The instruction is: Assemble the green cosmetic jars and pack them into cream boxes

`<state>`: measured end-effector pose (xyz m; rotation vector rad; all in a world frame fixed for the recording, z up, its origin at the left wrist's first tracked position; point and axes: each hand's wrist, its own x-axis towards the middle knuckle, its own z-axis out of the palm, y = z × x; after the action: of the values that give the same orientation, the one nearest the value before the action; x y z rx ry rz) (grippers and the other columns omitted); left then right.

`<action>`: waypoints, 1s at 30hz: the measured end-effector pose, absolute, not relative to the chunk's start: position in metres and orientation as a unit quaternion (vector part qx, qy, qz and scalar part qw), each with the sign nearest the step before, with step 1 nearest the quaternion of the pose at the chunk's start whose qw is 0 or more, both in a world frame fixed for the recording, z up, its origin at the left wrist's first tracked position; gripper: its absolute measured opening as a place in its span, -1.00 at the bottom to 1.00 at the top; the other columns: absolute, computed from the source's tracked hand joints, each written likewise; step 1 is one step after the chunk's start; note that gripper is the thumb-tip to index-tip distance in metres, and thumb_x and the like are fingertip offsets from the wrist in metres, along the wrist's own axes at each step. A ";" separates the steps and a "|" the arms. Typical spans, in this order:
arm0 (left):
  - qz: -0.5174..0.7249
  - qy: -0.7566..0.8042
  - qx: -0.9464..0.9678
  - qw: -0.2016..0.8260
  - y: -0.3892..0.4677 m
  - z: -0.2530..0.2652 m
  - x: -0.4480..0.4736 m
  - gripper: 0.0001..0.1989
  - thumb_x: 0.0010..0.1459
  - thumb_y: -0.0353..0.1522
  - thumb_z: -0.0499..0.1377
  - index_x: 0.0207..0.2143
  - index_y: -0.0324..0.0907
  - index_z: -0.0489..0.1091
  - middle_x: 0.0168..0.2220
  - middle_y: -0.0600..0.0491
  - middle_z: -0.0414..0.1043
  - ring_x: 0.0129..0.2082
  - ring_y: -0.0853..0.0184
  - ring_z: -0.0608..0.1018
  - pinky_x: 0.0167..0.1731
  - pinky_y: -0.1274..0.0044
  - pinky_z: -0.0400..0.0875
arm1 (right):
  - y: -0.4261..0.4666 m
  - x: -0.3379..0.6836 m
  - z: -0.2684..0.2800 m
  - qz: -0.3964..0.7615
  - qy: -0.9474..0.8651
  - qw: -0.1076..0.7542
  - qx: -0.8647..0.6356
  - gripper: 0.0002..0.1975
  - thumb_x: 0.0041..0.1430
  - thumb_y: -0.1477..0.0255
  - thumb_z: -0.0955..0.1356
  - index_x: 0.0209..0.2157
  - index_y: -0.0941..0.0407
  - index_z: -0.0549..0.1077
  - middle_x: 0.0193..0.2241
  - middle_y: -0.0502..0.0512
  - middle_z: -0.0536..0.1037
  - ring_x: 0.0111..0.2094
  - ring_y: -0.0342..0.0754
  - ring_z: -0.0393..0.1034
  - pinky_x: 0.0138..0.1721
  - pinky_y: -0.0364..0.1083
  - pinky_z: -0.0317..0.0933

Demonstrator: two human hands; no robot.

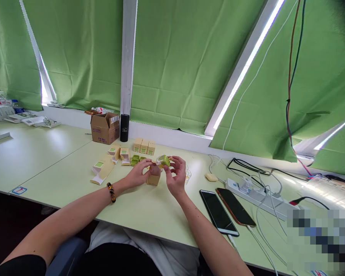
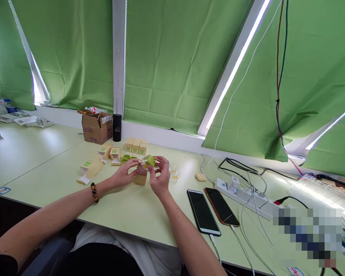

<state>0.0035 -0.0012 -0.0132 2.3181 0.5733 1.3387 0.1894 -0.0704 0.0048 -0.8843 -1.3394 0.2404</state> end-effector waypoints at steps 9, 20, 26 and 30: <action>0.435 0.245 0.830 0.249 -0.012 -0.002 0.006 -0.81 0.33 -0.29 0.15 -0.10 -0.14 0.49 -0.10 -0.02 0.57 -0.11 0.23 0.57 -0.05 0.39 0.45 | -0.067 0.184 -0.001 0.176 -0.605 0.663 -0.404 -0.56 0.28 0.25 0.41 0.11 -0.04 0.23 0.05 0.17 0.49 -0.27 -0.07 0.57 -0.46 -0.17 0.28; 0.430 0.319 0.807 0.251 -0.018 0.006 0.004 -0.81 0.26 -0.24 0.19 -0.22 -0.16 0.49 -0.19 0.00 0.60 -0.18 0.22 0.60 -0.09 0.39 0.49 | -0.066 0.186 -0.001 0.181 -0.613 0.646 -0.418 -0.55 0.28 0.26 0.39 0.12 -0.03 0.21 0.06 0.20 0.49 -0.37 -0.11 0.54 -0.46 -0.14 0.31; 0.434 0.296 0.795 0.303 -0.017 0.007 0.004 -0.79 0.24 -0.33 0.17 -0.12 -0.20 0.51 -0.11 -0.07 0.61 -0.10 0.20 0.61 -0.05 0.38 0.50 | -0.067 0.189 0.001 0.185 -0.615 0.640 -0.421 -0.55 0.28 0.25 0.40 0.12 -0.03 0.21 0.05 0.18 0.49 -0.40 -0.13 0.52 -0.44 -0.12 0.34; 0.427 0.276 0.787 0.349 -0.013 0.006 0.004 -0.65 0.16 -0.46 0.13 -0.01 -0.22 0.52 -0.03 -0.09 0.61 -0.04 0.19 0.61 0.00 0.37 0.50 | -0.066 0.192 0.003 0.174 -0.625 0.633 -0.422 -0.58 0.25 0.26 0.41 0.07 -0.01 0.24 0.01 0.14 0.51 -0.47 -0.17 0.46 -0.43 -0.11 0.35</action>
<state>0.0044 -0.0133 0.0055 2.0402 0.7165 1.1053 0.1922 -0.0655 0.0035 -0.9656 -1.4286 0.3975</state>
